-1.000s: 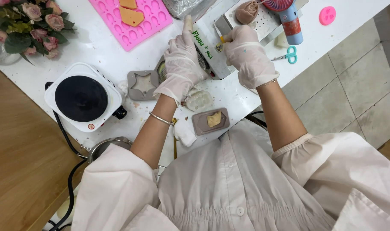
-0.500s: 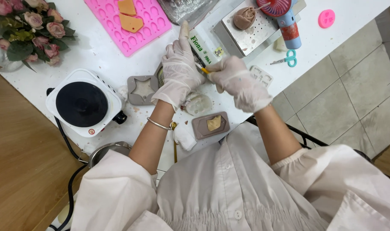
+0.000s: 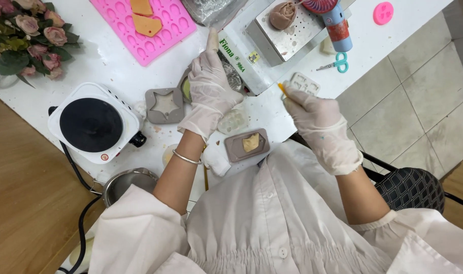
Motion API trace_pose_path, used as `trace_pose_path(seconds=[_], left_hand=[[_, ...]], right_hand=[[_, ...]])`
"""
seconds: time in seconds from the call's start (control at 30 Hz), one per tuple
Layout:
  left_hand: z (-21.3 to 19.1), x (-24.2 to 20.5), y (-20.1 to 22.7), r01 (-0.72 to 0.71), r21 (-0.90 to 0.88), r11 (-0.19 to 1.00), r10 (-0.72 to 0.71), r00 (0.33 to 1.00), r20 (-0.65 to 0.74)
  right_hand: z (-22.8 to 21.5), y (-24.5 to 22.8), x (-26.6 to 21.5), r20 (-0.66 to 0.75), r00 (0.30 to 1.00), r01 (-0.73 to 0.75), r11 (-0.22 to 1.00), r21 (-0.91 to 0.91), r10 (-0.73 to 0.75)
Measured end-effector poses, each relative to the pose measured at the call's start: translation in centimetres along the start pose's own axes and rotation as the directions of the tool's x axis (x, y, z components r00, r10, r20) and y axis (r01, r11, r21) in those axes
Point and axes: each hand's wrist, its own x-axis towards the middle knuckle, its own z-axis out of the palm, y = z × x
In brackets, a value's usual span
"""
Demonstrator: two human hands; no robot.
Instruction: Sculpting and refining details on a wax flower candle using a small hand tool.
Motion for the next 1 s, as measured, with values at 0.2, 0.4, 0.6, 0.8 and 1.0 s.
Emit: trace_pose_path(seconds=[0.2, 0.4, 0.6, 0.8, 1.0], left_hand=[[0.1, -1.6, 2.1, 0.009, -0.064, 0.998, -0.007, 1.0, 0.027], [0.2, -1.6, 2.4, 0.052, -0.078, 0.996, -0.048, 0.998, 0.046], [0.9, -1.2, 2.5, 0.069, -0.079, 0.994, -0.065, 0.996, 0.053], [0.7, -1.0, 2.5, 0.078, -0.073, 0.994, -0.075, 0.996, 0.048], [0.8, -1.0, 2.3, 0.087, -0.096, 0.992, -0.08, 0.994, 0.074]], right_hand=[[-2.6, -3.9, 1.6, -0.064, 0.929, -0.359, 0.93, 0.079, 0.364], [-0.2, -4.5, 2.3, -0.05, 0.998, -0.037, 0.963, -0.266, 0.024], [4.7, -0.4, 4.3, -0.041, 0.995, 0.057, 0.837, -0.544, -0.095], [6.3, 1.0, 4.8, -0.078, 0.983, 0.101, 0.839, -0.535, -0.168], [6.0, 1.0, 4.0, -0.107, 0.983, 0.077, 0.859, -0.506, -0.151]])
